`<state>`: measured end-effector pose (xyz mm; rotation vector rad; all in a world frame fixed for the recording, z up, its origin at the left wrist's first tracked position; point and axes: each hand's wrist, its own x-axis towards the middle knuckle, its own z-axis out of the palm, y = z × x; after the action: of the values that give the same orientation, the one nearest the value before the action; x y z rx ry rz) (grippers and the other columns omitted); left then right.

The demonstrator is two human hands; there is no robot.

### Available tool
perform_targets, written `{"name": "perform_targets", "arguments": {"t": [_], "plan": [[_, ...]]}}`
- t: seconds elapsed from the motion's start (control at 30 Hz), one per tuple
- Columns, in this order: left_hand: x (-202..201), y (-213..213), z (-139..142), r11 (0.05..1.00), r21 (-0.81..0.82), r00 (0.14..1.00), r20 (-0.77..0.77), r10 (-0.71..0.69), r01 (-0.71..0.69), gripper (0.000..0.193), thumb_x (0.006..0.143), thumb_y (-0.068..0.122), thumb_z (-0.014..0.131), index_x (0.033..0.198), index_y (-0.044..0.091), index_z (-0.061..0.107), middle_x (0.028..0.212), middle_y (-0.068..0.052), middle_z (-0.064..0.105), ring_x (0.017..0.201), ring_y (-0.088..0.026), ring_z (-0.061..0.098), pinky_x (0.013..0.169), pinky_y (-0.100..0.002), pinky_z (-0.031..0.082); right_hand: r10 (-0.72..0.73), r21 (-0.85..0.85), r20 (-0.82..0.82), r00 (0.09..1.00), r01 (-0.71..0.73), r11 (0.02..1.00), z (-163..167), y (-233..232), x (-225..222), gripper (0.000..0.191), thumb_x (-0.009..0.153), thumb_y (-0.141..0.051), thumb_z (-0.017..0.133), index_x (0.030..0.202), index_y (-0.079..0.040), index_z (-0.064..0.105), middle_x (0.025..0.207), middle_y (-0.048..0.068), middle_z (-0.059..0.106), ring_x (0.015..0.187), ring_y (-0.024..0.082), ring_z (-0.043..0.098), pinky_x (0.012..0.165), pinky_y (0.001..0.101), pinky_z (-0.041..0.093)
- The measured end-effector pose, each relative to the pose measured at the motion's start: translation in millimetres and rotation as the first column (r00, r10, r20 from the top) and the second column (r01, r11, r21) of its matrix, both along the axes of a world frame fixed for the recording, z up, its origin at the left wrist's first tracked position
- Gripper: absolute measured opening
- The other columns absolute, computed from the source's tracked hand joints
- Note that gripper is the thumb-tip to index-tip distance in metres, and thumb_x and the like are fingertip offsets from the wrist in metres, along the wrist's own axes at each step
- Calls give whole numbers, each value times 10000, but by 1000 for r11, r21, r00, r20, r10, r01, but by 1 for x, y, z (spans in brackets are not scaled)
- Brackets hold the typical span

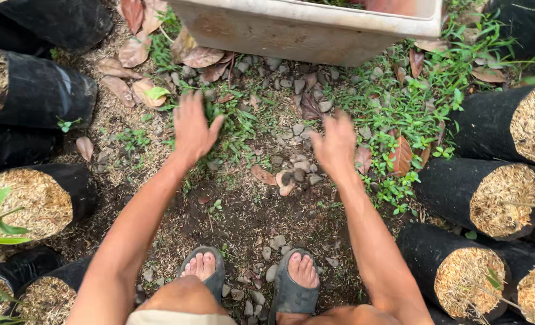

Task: The person sits on a small stool and repeatedly pulls weeds and debris from the ground between rows of potted plants, placing the collected material into a nearby plastic bin.

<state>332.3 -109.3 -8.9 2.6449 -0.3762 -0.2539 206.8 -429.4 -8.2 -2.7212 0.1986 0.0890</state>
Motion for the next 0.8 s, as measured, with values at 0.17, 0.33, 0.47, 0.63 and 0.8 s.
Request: {"name": "perform_targets", "arguments": {"t": [0.17, 0.33, 0.47, 0.63, 0.8], "plan": [[-63, -81, 5, 941, -167, 955, 79, -286, 296, 531, 815, 338, 692, 1219, 4, 610, 1334, -220, 561, 1293, -455, 450, 1091, -555, 396, 181, -277, -60, 982, -190, 942, -21, 30, -4, 814, 981, -442, 660, 1433, 182, 397, 1519, 391, 326, 1393, 554, 305, 1120, 652, 231], [-77, -87, -6, 912, -375, 985, 97, -141, 167, 462, 934, 155, 577, 1372, 7, 588, 1479, -245, 523, 1364, -346, 495, 1193, -582, 378, -15, 173, 72, 997, 2, 985, -17, -8, -11, 641, 1022, -391, 544, 1501, 18, 420, 1641, 335, 354, 1539, 489, 332, 1300, 580, 287], [-29, -50, -12, 984, -179, 945, 326, 37, 23, 670, 836, 254, 684, 1375, -111, 528, 1414, -318, 494, 1362, -469, 422, 1140, -642, 301, -139, 9, -355, 924, 152, 988, -29, -16, 11, 1087, 931, -616, 730, 1589, 37, 164, 1592, 446, 155, 1495, 608, 85, 1197, 717, 44], [-40, -50, 13, 928, -373, 1000, 3, -21, 21, 553, 847, 275, 669, 1306, -25, 607, 1374, -274, 554, 1324, -419, 467, 1104, -585, 321, -104, 56, -514, 851, 154, 986, -50, 45, 36, 1583, 560, -654, 879, 1606, -78, -160, 1613, 414, -111, 1486, 604, -155, 1110, 785, -52], [53, 40, 10, 910, -225, 912, 143, 385, -348, 533, 891, 329, 649, 1340, 49, 589, 1544, -210, 429, 1467, -383, 360, 1186, -671, 254, -27, 36, -544, 838, 55, 998, -45, 50, 39, 1628, 548, -683, 890, 1571, -32, -196, 1592, 447, -167, 1465, 616, -198, 1077, 815, -86]]}}
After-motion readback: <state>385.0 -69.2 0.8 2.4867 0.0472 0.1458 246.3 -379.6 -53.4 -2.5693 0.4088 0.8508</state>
